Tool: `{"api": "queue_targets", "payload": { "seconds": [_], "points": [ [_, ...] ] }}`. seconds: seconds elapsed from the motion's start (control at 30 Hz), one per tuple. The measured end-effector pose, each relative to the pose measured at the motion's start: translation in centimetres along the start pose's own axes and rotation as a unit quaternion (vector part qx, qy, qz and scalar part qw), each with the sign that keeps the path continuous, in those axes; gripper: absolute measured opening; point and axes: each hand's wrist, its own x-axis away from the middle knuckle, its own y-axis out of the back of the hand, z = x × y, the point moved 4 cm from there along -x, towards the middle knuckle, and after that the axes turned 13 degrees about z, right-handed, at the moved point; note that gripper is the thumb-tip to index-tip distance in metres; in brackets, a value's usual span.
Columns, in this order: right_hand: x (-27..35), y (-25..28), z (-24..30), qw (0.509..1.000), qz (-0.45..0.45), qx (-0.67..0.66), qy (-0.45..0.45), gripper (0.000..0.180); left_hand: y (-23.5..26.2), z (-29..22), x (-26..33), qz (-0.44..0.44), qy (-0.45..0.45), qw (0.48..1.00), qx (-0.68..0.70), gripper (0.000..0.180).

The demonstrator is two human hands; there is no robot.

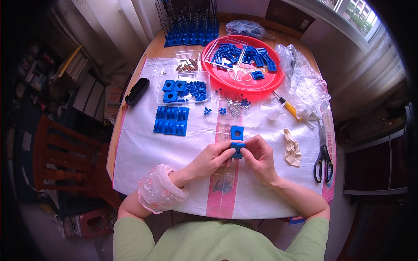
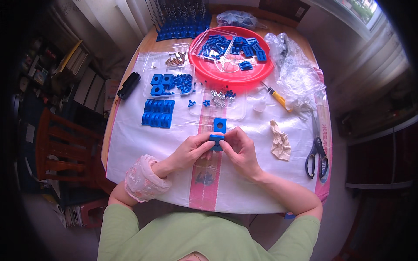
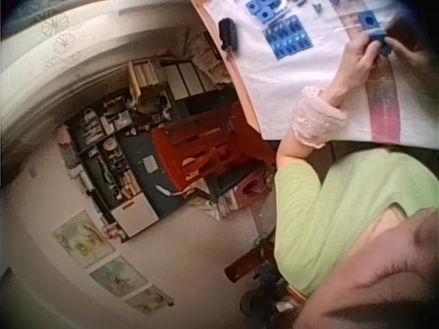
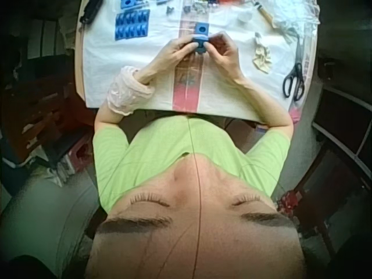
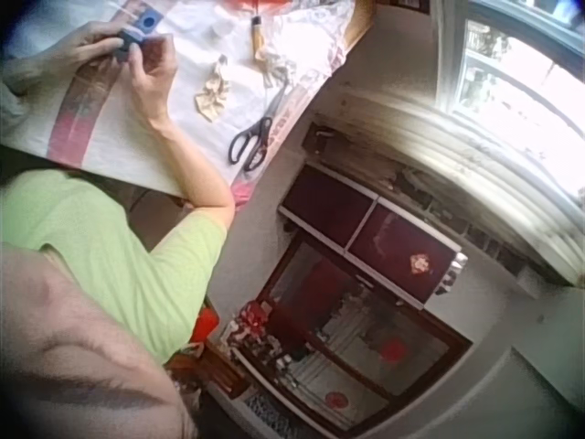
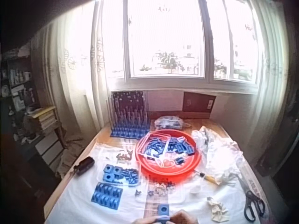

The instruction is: Assembling blue plastic blocks by inserting small pins and applying glue.

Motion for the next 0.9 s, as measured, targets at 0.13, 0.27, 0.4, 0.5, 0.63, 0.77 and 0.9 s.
{"api": "queue_targets", "payload": {
  "seconds": [0.13, 0.27, 0.4, 0.5, 0.63, 0.77, 0.9],
  "points": [
    [0.0, 0.0, 0.1, 1.0, 0.002, 0.011, 0.001, 0.011, 0.1, 0.1, 0.1, 0.004, -0.001, 1.0, -0.005, 0.032],
    [0.0, 0.2, 0.1, 1.0, 0.002, 0.025, -0.001, 0.011, 0.1, 0.0, 0.0, 0.006, -0.006, 1.0, -0.013, 0.031],
    [0.1, 0.0, 0.0, 1.0, 0.001, 0.009, -0.009, 0.011, 0.0, 0.1, 0.1, 0.005, -0.011, 1.0, -0.004, 0.03],
    [-0.1, -0.2, 0.9, 1.0, -0.011, -0.024, -0.009, 0.01, 0.2, 0.6, 0.1, -0.009, -0.015, 0.999, 0.032, 0.028],
    [0.3, 0.6, 1.2, 0.998, -0.041, -0.036, 0.041, 0.011, 0.6, 1.1, -0.1, -0.014, -0.01, 0.996, 0.088, 0.024],
    [1.0, 0.3, 5.6, 0.989, 0.061, 0.035, 0.131, 0.014, 0.9, 1.7, -0.3, -0.006, -0.008, 0.994, 0.107, 0.026],
    [2.0, -1.7, 10.7, 0.953, 0.258, -0.093, 0.127, 0.042, 1.2, 1.7, -0.6, -0.006, -0.014, 0.987, 0.161, 0.029]
  ]
}}
